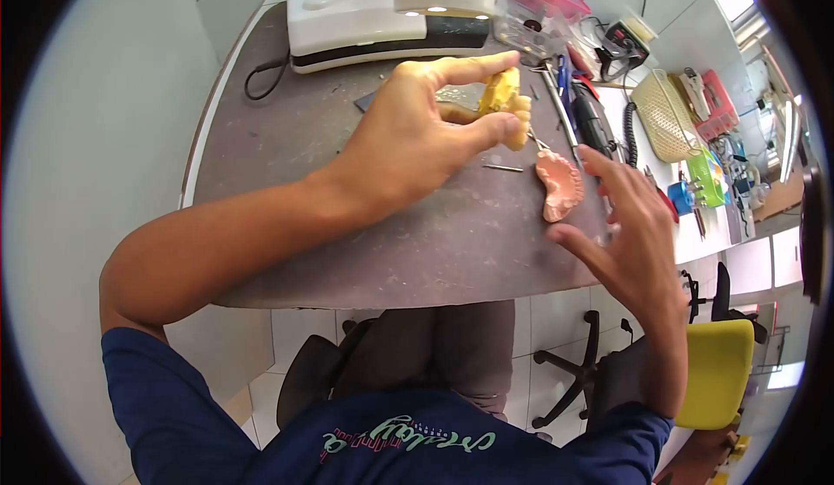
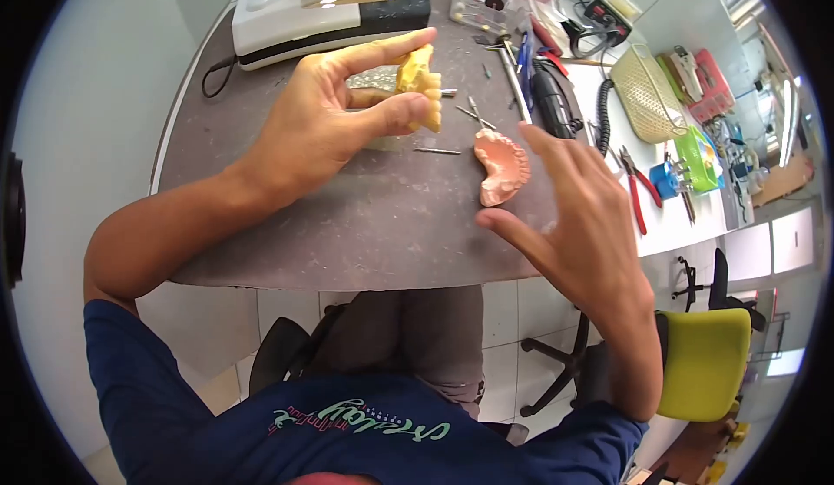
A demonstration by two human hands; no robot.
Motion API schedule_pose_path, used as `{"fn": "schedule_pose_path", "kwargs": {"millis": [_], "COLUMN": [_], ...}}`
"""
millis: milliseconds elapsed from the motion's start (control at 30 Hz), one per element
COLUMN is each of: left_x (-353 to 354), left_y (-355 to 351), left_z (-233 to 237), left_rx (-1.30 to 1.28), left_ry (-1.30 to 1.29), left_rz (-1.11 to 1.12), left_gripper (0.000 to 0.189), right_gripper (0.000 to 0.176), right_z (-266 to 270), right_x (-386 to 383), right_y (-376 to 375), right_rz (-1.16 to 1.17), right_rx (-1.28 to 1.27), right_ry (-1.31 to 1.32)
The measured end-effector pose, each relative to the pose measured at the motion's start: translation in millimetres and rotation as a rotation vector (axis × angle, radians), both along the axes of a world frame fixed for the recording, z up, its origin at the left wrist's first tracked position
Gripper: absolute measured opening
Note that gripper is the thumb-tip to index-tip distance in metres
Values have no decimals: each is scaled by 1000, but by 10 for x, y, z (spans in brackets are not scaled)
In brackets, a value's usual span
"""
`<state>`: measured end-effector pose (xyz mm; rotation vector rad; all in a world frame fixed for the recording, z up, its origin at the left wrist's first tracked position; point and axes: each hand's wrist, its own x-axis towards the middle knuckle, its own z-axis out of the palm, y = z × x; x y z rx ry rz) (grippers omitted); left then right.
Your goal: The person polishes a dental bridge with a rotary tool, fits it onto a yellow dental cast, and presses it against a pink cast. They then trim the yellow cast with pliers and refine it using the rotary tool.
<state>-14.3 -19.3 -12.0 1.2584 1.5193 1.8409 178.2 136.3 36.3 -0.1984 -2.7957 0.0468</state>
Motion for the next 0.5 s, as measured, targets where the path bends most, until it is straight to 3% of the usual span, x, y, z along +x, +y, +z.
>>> {"fn": "schedule_pose_path", "kwargs": {"millis": [133, 333, 500], "left_x": [40, 49, 48], "left_y": [-27, -32, -43], "left_z": [22, 43, 45], "left_rx": [2, -17, -41], "left_ry": [-84, -134, -178], "left_rz": [-38, -88, -118], "left_gripper": [57, 58, 58], "right_gripper": [62, 51, 51], "right_z": [-95, 51, 15], "right_x": [-80, -69, -2], "right_y": [35, -24, -33], "right_rz": [-48, -115, 79], "right_rx": [-20, -353, -131], "right_ry": [-82, -68, -60]}}
